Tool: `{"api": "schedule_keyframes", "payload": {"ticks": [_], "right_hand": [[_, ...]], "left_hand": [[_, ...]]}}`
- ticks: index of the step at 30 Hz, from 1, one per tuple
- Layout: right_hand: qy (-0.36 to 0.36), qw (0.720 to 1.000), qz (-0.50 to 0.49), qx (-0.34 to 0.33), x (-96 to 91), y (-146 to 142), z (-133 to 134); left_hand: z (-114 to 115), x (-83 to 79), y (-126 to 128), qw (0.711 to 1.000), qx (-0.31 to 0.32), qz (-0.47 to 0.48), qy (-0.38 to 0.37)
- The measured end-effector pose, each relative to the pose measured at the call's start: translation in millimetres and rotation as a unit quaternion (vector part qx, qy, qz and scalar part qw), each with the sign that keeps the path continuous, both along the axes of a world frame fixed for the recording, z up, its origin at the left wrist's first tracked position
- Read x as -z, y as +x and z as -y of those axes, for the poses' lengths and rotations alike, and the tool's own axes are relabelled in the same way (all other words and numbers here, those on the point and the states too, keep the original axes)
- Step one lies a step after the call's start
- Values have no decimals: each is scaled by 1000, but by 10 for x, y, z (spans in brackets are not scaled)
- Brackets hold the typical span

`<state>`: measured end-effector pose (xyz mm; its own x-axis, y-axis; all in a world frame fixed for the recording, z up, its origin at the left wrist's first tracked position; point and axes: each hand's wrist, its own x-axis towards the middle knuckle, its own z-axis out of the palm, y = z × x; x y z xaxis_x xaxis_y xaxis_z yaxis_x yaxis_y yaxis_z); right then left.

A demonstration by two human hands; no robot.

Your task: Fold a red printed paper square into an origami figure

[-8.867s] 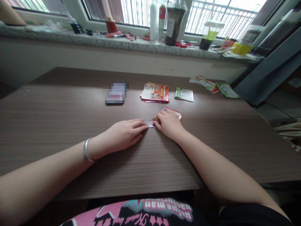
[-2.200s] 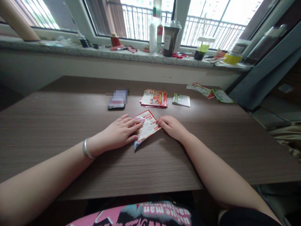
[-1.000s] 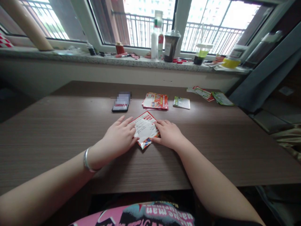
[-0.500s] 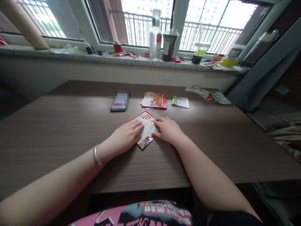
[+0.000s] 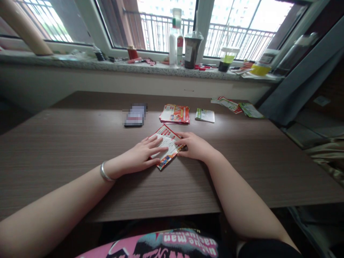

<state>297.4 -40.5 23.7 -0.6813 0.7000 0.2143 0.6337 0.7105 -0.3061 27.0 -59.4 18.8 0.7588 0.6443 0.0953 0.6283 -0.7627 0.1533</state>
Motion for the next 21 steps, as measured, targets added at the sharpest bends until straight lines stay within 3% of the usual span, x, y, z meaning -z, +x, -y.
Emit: {"api": "schedule_keyframes", "payload": {"ticks": [10, 21], "right_hand": [[32, 999, -20, -15, 56, -101, 0], [53, 996, -39, -55, 40, -94, -28]], "left_hand": [[-14, 10, 12, 998, -29, 39, -35], [-46, 37, 12, 996, 33, 65, -42]]}}
